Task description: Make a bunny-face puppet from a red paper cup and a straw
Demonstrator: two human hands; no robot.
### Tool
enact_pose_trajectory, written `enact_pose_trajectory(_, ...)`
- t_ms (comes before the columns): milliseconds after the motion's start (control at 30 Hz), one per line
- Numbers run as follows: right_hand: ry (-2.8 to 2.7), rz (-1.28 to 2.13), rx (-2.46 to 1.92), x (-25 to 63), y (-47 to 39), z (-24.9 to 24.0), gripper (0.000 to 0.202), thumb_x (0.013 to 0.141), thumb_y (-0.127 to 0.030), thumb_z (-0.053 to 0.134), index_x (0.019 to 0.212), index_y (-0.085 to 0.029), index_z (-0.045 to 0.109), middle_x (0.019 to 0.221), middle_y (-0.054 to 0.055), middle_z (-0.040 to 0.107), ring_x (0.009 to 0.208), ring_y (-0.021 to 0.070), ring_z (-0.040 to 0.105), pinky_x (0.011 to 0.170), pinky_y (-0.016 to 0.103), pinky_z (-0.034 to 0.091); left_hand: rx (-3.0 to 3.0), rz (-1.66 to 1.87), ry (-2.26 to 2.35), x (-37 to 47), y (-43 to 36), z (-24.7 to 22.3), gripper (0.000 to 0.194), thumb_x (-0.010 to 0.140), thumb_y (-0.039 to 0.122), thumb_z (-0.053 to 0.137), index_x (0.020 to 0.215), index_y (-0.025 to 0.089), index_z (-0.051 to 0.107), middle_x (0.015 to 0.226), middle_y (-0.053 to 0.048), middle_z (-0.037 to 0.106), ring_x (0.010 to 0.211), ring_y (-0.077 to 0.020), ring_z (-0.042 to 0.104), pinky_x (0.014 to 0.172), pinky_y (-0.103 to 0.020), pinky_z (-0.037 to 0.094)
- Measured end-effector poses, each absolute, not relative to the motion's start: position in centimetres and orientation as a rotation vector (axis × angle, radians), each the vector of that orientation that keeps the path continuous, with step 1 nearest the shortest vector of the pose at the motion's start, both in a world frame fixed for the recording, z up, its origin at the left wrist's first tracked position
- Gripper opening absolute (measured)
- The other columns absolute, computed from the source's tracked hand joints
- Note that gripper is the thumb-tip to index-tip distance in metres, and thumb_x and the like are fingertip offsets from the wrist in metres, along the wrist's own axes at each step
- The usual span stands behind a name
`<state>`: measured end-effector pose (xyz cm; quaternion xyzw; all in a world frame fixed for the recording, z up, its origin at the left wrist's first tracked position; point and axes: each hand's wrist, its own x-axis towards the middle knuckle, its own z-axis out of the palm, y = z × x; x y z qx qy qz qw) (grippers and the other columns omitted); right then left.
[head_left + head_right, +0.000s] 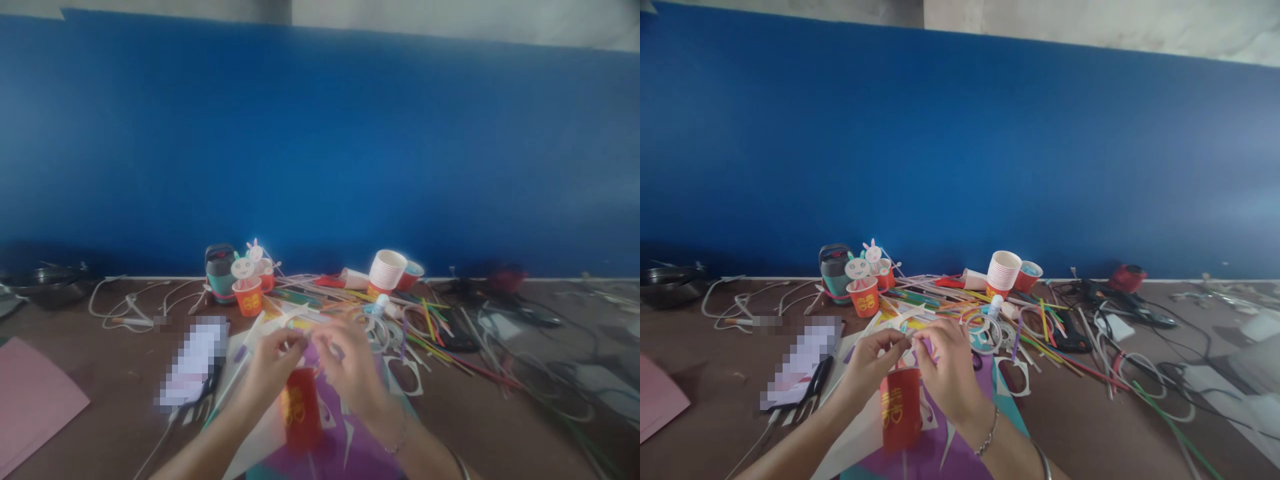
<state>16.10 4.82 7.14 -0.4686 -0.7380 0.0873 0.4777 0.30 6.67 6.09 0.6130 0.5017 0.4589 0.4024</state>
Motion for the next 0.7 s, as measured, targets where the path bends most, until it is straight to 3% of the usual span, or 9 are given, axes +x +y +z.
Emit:
enact_pose_trajectory(300,-1.946,0.056,-1.213,15.68,4.7,6.87,0.014,0.091,-0.017,0.056,0.085,-0.02,0.068,0.089,0.005,0.073,0.085,0.0229,0.063,0.081,0.039,0.043,1.704,1.223,1.306,0.77,6.06,5.52,0.015,0.073,0.018,0.056,0.062,0.021,0.067,0.068,-0.002,0.066,0.068,-0.0196,0.059,0.067,-0.029,0.043)
enact_pose_trajectory(700,-1.964,-0.002,-1.142,15.59,4.73,6.81,0.018,0.088,-0.012,0.052,0.085,-0.019,0.068,0.091,0.007,0.073,0.085,0.0226,0.065,0.079,0.038,0.045,1.892,1.177,1.378,0.76,5.92,5.17,0.019,0.078,0.023,0.052,0.06,0.019,0.058,0.065,-0.001,0.061,0.065,-0.0169,0.056,0.065,-0.028,0.042)
